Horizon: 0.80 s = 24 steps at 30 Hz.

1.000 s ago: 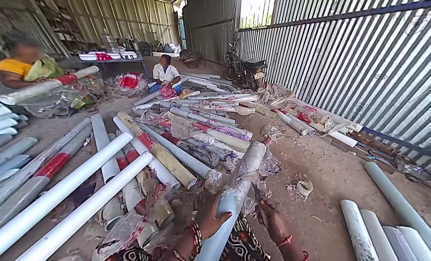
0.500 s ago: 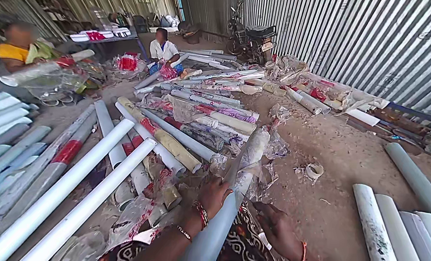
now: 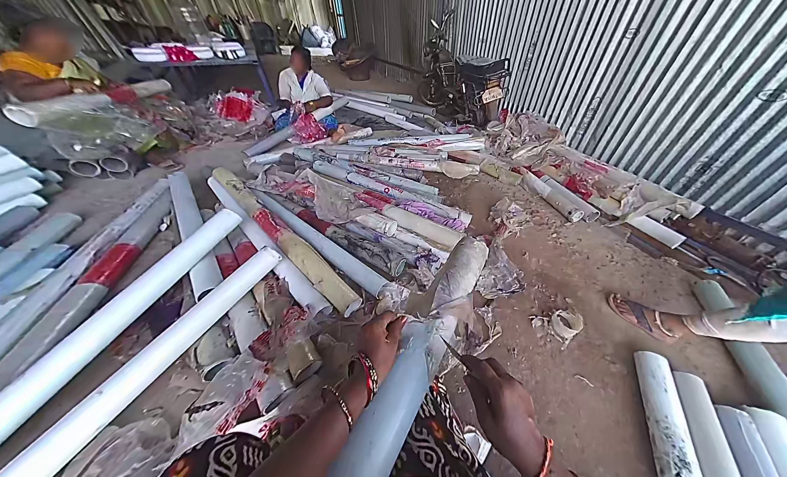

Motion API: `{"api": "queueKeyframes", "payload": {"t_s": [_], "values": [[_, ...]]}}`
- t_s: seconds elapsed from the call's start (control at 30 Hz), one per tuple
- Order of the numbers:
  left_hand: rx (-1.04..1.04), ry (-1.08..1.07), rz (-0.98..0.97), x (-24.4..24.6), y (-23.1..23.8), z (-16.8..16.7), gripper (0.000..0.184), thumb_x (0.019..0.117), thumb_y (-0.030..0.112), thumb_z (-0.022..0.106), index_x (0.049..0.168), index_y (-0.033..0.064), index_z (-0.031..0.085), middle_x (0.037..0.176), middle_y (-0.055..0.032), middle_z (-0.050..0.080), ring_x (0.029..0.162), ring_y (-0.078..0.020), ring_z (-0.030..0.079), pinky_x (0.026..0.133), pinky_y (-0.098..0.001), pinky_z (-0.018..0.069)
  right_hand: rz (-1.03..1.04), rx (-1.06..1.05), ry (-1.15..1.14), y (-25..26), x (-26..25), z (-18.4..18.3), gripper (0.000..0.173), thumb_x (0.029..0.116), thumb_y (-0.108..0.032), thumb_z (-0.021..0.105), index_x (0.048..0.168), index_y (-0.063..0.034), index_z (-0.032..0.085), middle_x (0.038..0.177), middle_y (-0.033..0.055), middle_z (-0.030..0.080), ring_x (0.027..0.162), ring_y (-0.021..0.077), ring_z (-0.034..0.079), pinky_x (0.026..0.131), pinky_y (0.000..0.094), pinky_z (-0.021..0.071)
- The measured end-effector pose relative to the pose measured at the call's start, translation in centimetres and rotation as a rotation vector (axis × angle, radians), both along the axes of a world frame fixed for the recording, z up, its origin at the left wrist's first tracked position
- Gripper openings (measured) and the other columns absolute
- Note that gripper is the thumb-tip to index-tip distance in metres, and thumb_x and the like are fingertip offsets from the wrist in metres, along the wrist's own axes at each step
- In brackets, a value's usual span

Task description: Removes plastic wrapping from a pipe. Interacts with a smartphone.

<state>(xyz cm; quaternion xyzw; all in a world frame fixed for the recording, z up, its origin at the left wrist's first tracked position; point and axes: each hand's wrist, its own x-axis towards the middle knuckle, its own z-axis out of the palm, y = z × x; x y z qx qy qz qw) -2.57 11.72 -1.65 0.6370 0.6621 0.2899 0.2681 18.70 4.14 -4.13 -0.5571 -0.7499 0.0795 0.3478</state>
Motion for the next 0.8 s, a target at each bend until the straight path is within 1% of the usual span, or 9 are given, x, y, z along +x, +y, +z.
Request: {"api": "queueKeyframes", "payload": {"t_s": [0.07,0.13,0.2,0.23,0.33,0.43,0.6,0.73,0.8], "values": [[0.121,-0.037,-0.013,-0.2,-0.5,-0.6,0.028,0.0995,0.013,0.066,0.108,-0.0138,0.066,0.101,-0.0285,0.068,0.095,-0.0392,0.067,0.091,-0.0520,0.0518,-0.008,-0.041,0.010,-0.1,-0.3,0.1,0.030,0.0919,-0.014,0.059,0.114,-0.0036,0.076,0.088,0.0168,0.072,0.064,0.0335,0.070,0.052,0.0515,0.0545],[0.362,-0.055,-0.067,-0.4,-1.4,-1.7,0.021,0.0878,0.005,0.074,0.096,-0.0132,0.068,0.095,-0.0279,0.068,0.090,-0.0409,0.067,0.084,-0.0548,0.0539,-0.017,-0.082,0.016,-0.2,-0.5,0.0,0.029,0.0922,-0.013,0.060,0.115,-0.0028,0.075,0.089,0.0173,0.073,0.065,0.0344,0.071,0.054,0.0532,0.0548],[0.478,0.007,-0.198,-0.7,-2.4,-1.9,0.009,0.0844,-0.002,0.069,0.087,-0.0066,0.075,0.096,-0.0252,0.071,0.090,-0.0422,0.071,0.081,-0.0577,0.0560,-0.026,-0.116,0.021,-0.2,-0.5,-0.2,0.030,0.0935,-0.013,0.059,0.116,-0.0020,0.075,0.090,0.0173,0.073,0.067,0.0346,0.070,0.056,0.0538,0.0549],[0.429,0.063,-0.267,-0.9,-2.7,-1.6,0.015,0.0859,-0.003,0.063,0.089,-0.0030,0.078,0.098,-0.0237,0.072,0.093,-0.0409,0.071,0.083,-0.0564,0.0558,-0.032,-0.123,0.023,-0.2,-0.5,-0.3,0.030,0.0936,-0.014,0.059,0.116,-0.0019,0.075,0.089,0.0172,0.072,0.067,0.0346,0.070,0.056,0.0538,0.0547],[0.016,0.245,-0.380,-1.0,-2.9,1.0,0.030,0.1010,0.002,0.051,0.120,0.0015,0.075,0.128,-0.0254,0.064,0.120,-0.0400,0.062,0.104,-0.0518,0.0471,-0.049,-0.167,0.025,-0.4,-0.3,-0.6,0.029,0.0946,-0.014,0.059,0.116,-0.0017,0.074,0.091,0.0185,0.073,0.070,0.0371,0.071,0.059,0.0563,0.0551],[-0.073,0.294,-0.381,-0.9,-2.6,1.4,0.031,0.1047,0.013,0.054,0.129,0.0032,0.070,0.139,-0.0263,0.058,0.128,-0.0413,0.057,0.108,-0.0533,0.0433,-0.048,-0.243,0.008,-0.5,-0.4,-1.1,0.030,0.0961,-0.014,0.059,0.120,-0.0033,0.074,0.094,0.0197,0.073,0.074,0.0389,0.072,0.062,0.0581,0.0553],[-0.201,0.233,-0.416,-0.9,-1.2,2.0,0.031,0.1028,0.017,0.063,0.124,-0.0046,0.067,0.129,-0.0268,0.061,0.123,-0.0397,0.058,0.108,-0.0509,0.0434,-0.050,-0.338,0.020,-0.6,-0.4,-1.6,0.032,0.0975,-0.013,0.058,0.124,-0.0032,0.072,0.096,0.0209,0.072,0.076,0.0401,0.071,0.065,0.0592,0.0545],[-0.300,0.300,-0.456,0.0,0.1,2.5,0.028,0.1058,0.014,0.056,0.118,-0.0086,0.066,0.124,-0.0271,0.061,0.120,-0.0393,0.059,0.106,-0.0502,0.0437,-0.054,-0.293,0.033,-0.4,0.1,-2.1,0.031,0.0970,-0.013,0.057,0.122,-0.0028,0.073,0.096,0.0203,0.073,0.076,0.0393,0.071,0.065,0.0588,0.0549],[-0.275,0.338,-0.453,0.4,-0.1,2.4,0.030,0.1076,0.015,0.052,0.121,-0.0095,0.063,0.128,-0.0283,0.059,0.122,-0.0408,0.058,0.107,-0.0509,0.0433,-0.065,-0.269,0.057,-0.3,0.4,-2.3,0.031,0.0967,-0.013,0.056,0.121,-0.0017,0.073,0.095,0.0203,0.073,0.075,0.0389,0.072,0.065,0.0586,0.0552]]}}
